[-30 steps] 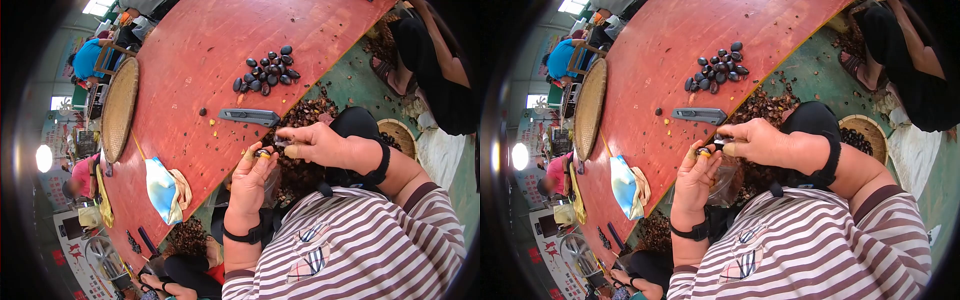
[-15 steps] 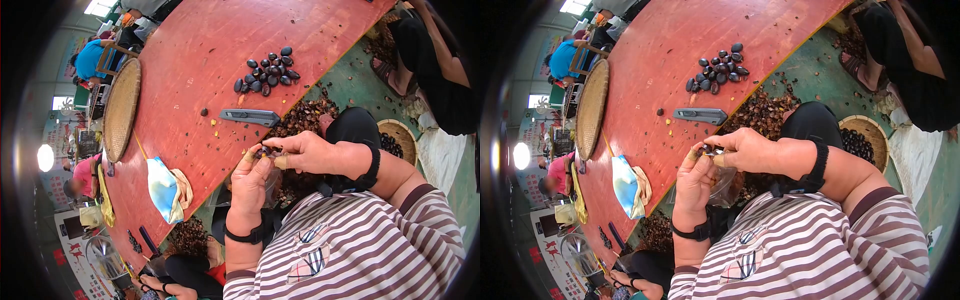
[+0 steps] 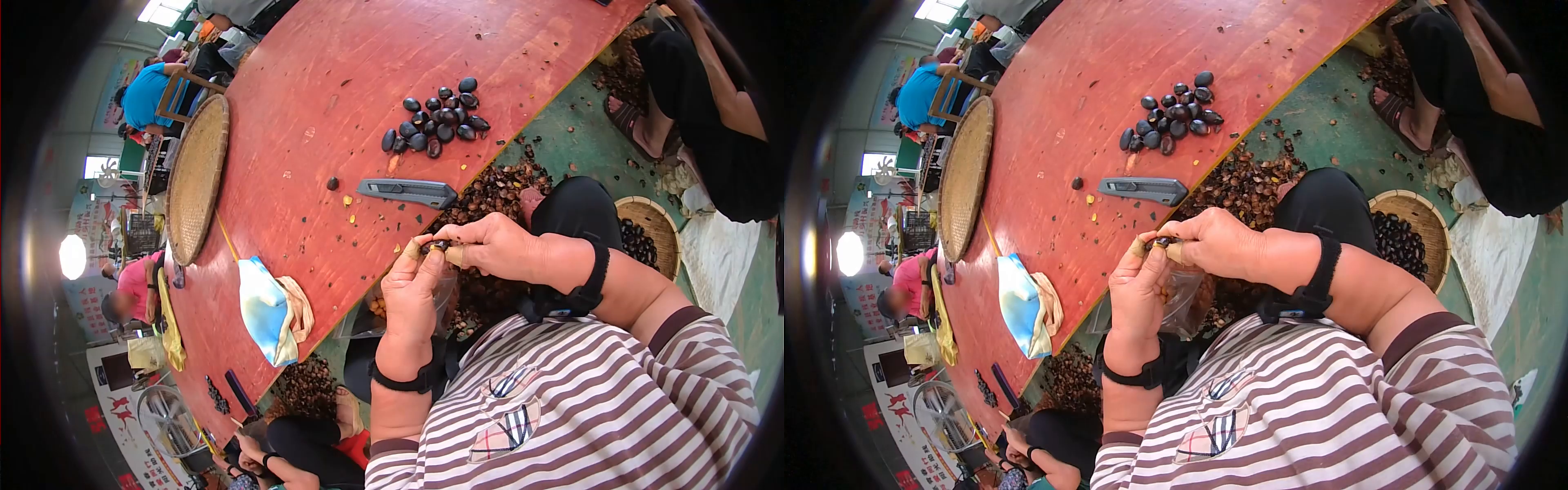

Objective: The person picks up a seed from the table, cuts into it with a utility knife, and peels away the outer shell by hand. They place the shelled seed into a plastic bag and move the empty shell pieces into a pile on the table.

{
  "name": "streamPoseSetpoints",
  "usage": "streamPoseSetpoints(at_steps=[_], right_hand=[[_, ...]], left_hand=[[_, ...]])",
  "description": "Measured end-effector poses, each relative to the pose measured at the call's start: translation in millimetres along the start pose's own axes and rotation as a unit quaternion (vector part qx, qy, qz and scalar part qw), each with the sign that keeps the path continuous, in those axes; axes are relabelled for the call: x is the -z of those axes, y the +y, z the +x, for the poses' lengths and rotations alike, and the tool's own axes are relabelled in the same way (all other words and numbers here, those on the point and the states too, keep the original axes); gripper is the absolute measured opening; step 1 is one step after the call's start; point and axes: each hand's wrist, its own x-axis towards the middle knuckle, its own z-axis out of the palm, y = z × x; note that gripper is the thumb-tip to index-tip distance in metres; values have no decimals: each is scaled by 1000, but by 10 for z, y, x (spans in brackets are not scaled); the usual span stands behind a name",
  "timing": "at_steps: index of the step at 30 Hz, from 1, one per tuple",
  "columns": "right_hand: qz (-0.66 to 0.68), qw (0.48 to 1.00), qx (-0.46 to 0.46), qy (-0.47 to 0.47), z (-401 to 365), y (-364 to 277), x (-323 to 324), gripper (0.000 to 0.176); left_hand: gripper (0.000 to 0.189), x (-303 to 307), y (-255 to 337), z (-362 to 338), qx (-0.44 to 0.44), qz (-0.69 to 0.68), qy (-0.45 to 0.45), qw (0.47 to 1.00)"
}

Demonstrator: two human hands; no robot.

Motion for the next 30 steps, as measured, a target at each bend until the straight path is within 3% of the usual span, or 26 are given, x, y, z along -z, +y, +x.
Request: streamPoseSetpoints(at_steps=[7, 10, 13, 16, 19, 23, 30], right_hand=[[2, 995, -87, -40, 91, -2, 87, 24], [-90, 994, -51, -20, 189, 102, 149, 25], [-3, 997, -69, -15, 22, -84, 149, 26], [-88, 995, 14, 43, 49, -38, 227, 27], [-97, 994, 38, -10, -27, -37, 197, 27], [-44, 996, -43, -60, -115, -196, 188, 34], [-40, 987, -49, -145, -130, -261, 178, 41]], left_hand=[[24, 13, -40, 31, -13, 58, 1, 998], [27, -18, -36, -4, -15, 53, -11, 998], [29, -43, 36, -8, -11, 42, -4, 999], [31, 6, 87, -42, 10, 13, 0, 1000], [31, 29, 113, -54, 24, -13, -18, 999], [27, 85, 120, -83, 55, -19, -31, 998], [30, 53, 163, -157, 58, -37, -53, 996]])
